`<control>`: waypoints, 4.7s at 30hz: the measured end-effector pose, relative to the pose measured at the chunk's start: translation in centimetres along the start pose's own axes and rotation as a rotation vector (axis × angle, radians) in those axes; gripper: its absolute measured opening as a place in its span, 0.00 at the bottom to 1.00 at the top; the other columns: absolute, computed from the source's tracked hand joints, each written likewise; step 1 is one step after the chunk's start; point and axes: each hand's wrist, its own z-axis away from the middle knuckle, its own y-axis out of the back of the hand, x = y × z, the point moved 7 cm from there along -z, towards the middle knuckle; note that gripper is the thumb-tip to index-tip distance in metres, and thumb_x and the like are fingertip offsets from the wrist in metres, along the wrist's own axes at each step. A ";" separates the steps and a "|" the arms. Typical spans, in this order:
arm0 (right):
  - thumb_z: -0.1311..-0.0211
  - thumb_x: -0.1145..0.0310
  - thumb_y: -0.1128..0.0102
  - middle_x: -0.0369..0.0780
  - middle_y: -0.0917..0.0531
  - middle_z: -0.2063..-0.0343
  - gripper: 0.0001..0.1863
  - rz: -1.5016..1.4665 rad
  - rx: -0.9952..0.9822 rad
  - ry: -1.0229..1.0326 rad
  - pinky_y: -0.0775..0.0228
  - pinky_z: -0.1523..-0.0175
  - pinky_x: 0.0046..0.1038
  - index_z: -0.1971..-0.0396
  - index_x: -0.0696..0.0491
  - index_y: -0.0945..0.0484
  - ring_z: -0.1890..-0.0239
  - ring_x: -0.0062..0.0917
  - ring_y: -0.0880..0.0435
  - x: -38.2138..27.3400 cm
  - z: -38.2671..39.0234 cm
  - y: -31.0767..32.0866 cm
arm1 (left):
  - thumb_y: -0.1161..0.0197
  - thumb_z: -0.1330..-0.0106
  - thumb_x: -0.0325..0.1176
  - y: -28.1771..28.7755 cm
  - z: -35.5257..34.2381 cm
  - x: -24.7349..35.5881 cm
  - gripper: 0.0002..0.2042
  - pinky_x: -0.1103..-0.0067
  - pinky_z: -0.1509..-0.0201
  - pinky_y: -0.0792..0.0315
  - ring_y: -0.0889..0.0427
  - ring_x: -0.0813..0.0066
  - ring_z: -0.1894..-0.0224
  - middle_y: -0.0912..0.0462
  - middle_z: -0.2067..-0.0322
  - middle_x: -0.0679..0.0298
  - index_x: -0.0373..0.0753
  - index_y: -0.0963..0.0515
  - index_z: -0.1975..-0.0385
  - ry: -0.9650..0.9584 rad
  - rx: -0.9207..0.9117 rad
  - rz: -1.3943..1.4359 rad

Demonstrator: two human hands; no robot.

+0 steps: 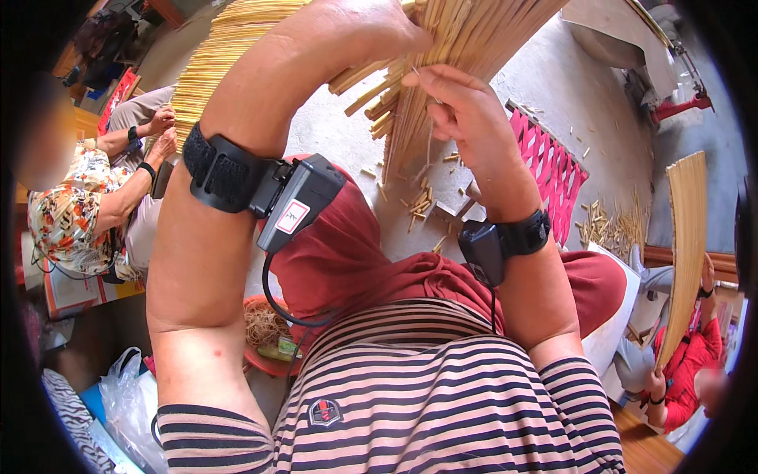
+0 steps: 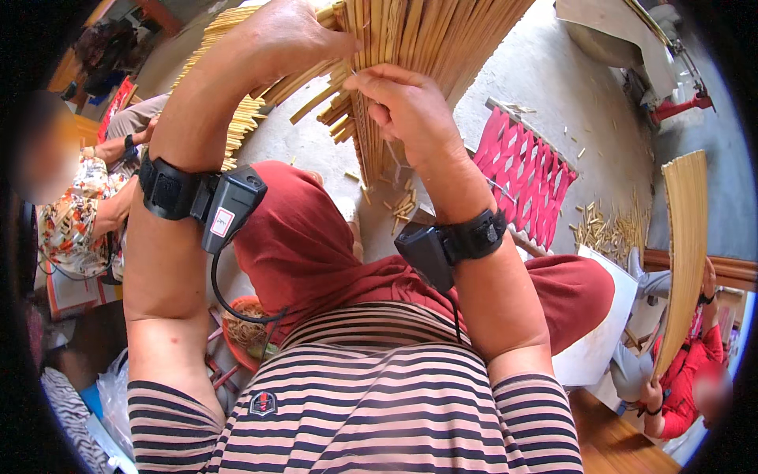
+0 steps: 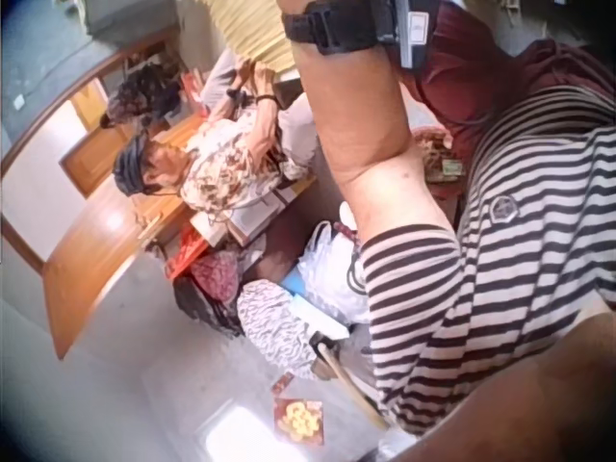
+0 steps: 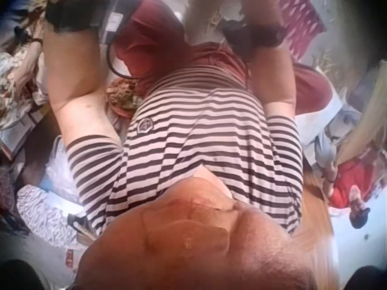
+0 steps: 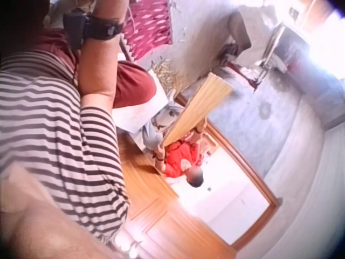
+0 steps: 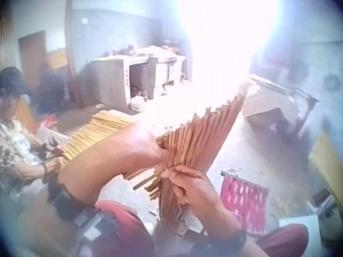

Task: Weaving thin bamboo or reed strips into a mat using thread.

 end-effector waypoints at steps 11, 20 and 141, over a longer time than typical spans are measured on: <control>0.41 0.67 0.44 0.27 0.36 0.87 0.09 0.218 0.065 0.061 0.55 0.82 0.15 0.71 0.57 0.21 0.86 0.09 0.43 -1.7 0.2 -0.4 | 0.34 0.53 0.31 -0.6 -0.6 -0.4 0.21 0.74 0.70 0.26 0.22 0.66 0.74 0.20 0.74 0.51 0.31 0.26 0.57 0.020 0.033 -0.028; 0.40 0.67 0.45 0.25 0.40 0.88 0.07 -0.213 0.025 -0.162 0.58 0.83 0.16 0.72 0.55 0.24 0.88 0.09 0.47 -0.5 2.0 -0.1 | 0.33 0.52 0.32 -1.5 -0.1 0.1 0.18 0.74 0.72 0.27 0.23 0.68 0.77 0.20 0.76 0.52 0.30 0.24 0.61 -0.035 0.100 -0.025; 0.35 0.59 0.57 0.43 0.25 0.52 0.20 -0.319 0.512 -0.198 0.29 0.49 0.35 0.49 0.54 0.30 0.50 0.32 0.26 6.0 23.0 9.5 | 0.44 0.52 0.20 -20.6 8.2 -1.8 0.19 0.75 0.48 0.31 0.25 0.65 0.56 0.26 0.56 0.60 0.36 0.27 0.57 -0.753 -0.100 0.665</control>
